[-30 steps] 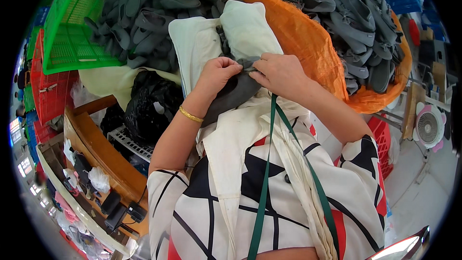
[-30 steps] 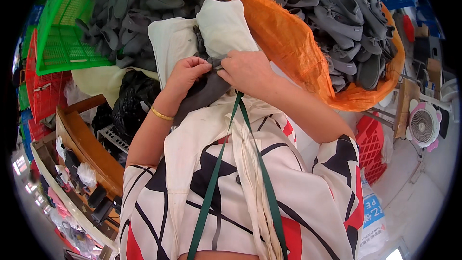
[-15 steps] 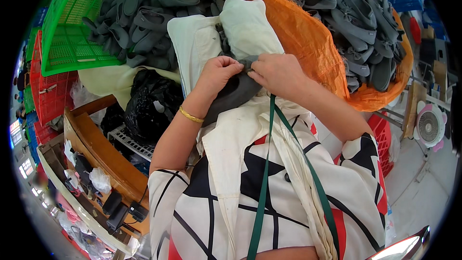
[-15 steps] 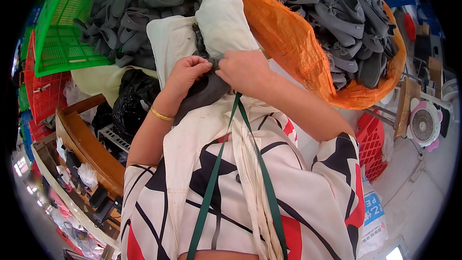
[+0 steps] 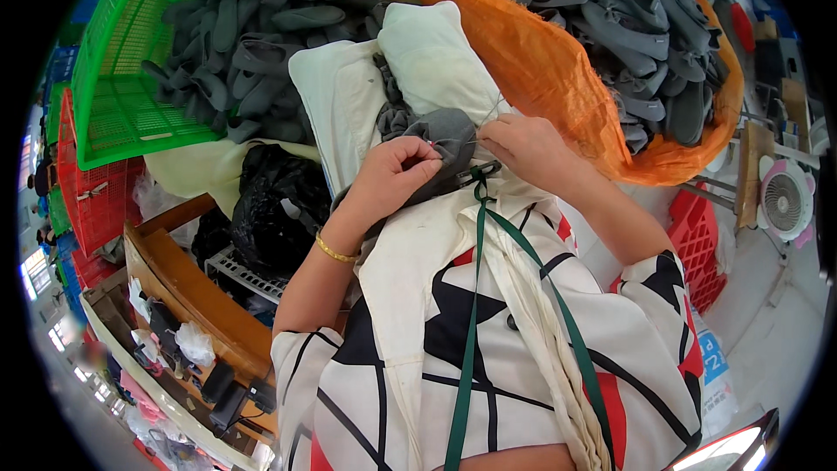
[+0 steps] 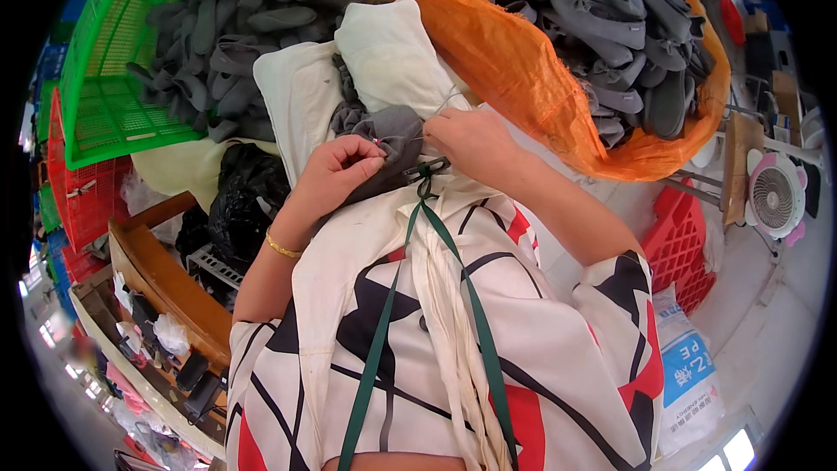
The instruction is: The person is sewing a grey slipper using a needle and thread. They repeatedly pull the thread through the fabric to secure the slipper's structure. The person handles the slipper and thread throughout the process, working in a setting with piles of similar footwear.
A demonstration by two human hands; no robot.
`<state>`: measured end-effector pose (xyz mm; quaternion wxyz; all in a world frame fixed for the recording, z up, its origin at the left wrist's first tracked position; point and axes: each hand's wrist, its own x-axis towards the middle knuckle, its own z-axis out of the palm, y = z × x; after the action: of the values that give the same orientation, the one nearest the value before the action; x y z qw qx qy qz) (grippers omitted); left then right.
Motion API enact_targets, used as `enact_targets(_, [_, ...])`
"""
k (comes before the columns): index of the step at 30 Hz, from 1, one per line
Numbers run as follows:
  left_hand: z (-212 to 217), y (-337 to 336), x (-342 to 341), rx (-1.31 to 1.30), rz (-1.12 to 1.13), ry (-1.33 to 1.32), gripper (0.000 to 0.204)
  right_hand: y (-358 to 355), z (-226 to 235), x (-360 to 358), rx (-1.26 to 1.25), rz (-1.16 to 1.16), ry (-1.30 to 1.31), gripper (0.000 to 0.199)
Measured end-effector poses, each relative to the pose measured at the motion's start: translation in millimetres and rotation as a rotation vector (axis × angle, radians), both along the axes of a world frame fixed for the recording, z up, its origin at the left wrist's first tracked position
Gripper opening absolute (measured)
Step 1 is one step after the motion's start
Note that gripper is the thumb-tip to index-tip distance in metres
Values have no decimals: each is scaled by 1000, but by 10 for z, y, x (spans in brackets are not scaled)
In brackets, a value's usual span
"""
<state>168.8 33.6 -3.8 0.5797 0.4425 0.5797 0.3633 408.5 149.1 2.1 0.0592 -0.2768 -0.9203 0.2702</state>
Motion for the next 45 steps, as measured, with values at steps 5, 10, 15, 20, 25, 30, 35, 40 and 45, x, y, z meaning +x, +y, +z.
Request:
enact_targets(5, [1, -196, -41, -217, 138, 155, 17, 93, -9, 209, -352, -119, 12, 14])
enact_targets(10, [-15, -206, 133, -168, 98, 14, 17, 176, -51, 228, -794, -600, 399, 21])
enact_targets(15, [189, -213, 159, 241, 1, 524, 22, 133, -101, -58, -620, -432, 411, 23])
enact_targets(20, [126, -221, -47, 104, 158, -45, 18, 62, 241, -431, -647, -344, 329, 38])
enact_targets(25, [343, -126, 110, -17, 332, -130, 14, 68, 281, -529, -537, -272, 360, 42])
enact_targets(30, [266, -82, 8, -36, 291, -274, 14, 155, 105, -521, -801, -266, 275, 36])
enact_targets(35, [123, -14, -165, -75, 196, -171, 11, 222, -118, -563, -910, -281, 256, 34])
enact_targets(40, [480, 301, -87, 315, 45, 420, 15, 536, -239, -390, -922, -346, 337, 24])
enact_targets(45, [354, 379, -324, 349, 355, 357, 14, 1349, 305, 119, -885, -778, 682, 17])
